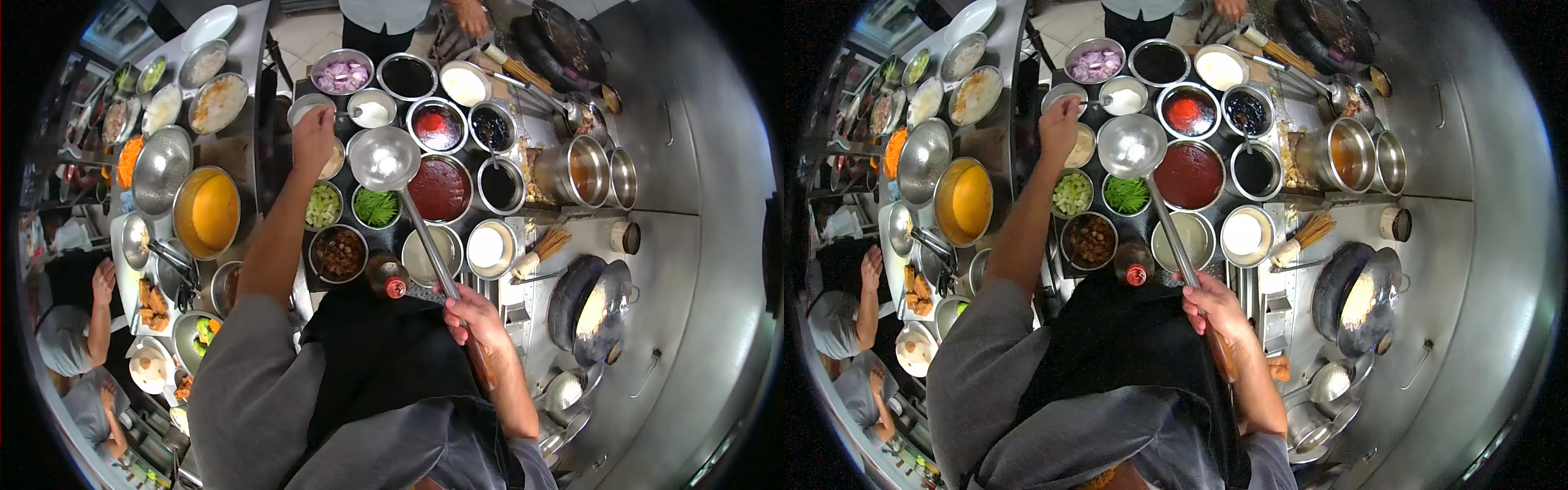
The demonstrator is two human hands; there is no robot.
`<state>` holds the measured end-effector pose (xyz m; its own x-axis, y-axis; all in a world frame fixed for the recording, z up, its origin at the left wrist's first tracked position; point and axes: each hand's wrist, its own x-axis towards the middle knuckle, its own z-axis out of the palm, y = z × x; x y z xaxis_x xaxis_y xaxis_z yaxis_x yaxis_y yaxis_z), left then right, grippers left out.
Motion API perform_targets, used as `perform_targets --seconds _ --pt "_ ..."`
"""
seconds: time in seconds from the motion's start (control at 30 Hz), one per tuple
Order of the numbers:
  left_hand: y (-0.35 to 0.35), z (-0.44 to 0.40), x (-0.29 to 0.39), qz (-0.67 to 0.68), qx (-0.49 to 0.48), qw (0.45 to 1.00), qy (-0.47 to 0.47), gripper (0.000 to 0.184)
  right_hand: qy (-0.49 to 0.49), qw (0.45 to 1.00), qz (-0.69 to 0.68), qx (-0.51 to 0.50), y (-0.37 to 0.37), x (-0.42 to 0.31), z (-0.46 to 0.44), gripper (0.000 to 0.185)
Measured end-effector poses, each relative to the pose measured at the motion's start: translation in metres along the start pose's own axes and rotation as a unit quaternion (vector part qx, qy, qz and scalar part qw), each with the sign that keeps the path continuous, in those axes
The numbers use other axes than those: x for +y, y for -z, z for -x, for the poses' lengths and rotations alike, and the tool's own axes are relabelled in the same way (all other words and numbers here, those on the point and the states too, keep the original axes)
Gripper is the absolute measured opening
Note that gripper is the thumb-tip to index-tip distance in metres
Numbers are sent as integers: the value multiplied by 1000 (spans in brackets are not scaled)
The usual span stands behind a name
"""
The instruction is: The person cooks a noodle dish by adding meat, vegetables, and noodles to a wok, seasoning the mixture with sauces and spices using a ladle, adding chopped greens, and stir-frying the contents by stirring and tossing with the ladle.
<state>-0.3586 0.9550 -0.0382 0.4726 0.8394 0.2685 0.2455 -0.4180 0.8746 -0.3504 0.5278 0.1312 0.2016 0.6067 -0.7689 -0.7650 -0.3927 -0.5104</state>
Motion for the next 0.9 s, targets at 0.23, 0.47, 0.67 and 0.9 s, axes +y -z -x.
perform_targets --seconds 0.23,0.47,0.67,0.9 --pt "-83 -26 -66 -68 -113 991 -24 21 -14 999 -13 47 9 13 46 37" --pt "-83 -28 -74 84 -64 982 156 23 1 998 -26 62 14 25 56 41" --pt "-46 -25 -60 231 -24 955 185 23 7 998 -29 59 12 24 48 39" --pt "50 27 30 128 -41 982 133 25 6 1000 -6 20 5 9 10 31"
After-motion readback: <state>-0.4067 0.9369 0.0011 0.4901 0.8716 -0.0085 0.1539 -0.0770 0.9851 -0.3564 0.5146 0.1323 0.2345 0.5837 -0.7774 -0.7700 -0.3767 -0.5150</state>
